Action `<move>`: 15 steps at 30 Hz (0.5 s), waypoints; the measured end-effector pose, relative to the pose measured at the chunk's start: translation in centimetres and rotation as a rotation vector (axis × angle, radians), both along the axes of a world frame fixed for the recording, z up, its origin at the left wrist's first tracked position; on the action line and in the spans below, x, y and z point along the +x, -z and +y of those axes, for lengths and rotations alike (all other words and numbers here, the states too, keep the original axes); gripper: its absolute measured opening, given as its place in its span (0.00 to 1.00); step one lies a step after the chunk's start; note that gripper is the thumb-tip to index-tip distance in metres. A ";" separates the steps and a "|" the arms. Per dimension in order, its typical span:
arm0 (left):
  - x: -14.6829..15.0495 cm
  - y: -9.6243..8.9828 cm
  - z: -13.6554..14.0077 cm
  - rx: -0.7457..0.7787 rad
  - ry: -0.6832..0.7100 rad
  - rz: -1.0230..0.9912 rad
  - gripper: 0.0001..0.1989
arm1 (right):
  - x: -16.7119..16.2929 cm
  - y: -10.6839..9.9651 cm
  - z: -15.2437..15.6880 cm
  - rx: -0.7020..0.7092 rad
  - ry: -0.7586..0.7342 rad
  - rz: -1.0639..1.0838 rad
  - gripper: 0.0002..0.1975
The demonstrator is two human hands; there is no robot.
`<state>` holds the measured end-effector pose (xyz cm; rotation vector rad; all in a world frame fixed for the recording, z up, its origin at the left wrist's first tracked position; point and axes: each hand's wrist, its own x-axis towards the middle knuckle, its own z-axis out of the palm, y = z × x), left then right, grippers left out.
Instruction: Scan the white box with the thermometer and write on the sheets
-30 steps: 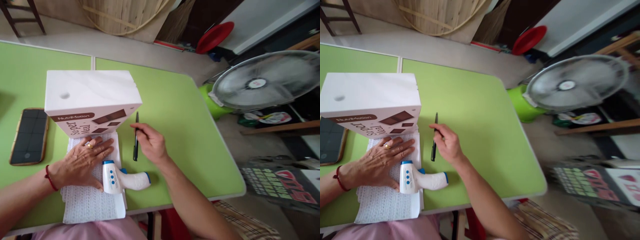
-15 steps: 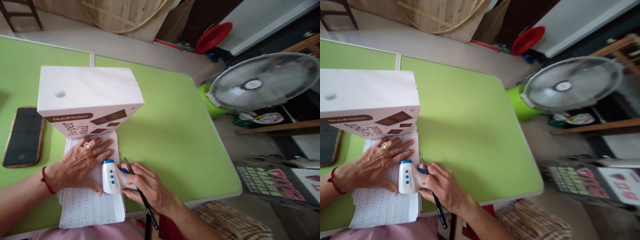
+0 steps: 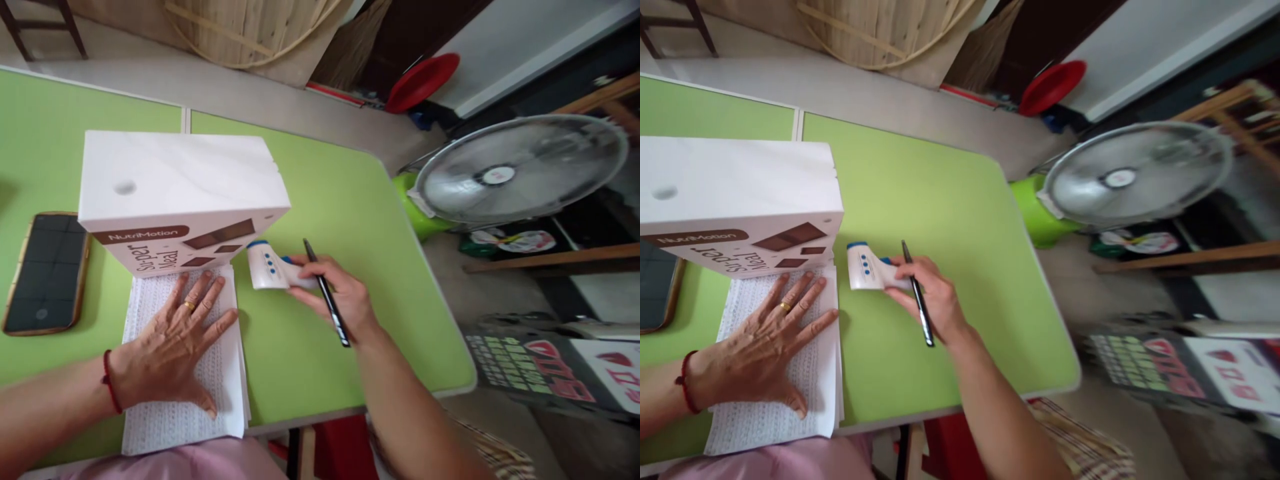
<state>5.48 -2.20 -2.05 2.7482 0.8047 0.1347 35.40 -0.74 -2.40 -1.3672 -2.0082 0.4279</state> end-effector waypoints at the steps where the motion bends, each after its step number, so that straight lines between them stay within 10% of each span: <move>1: 0.1 0.0 -0.1 -0.002 -0.003 0.006 0.62 | -0.3 0.5 0.4 0.011 0.040 0.018 0.09; 15: 0.5 -0.1 -0.2 0.000 0.041 0.062 0.64 | -2.2 1.6 3.9 0.105 -0.010 -0.042 0.08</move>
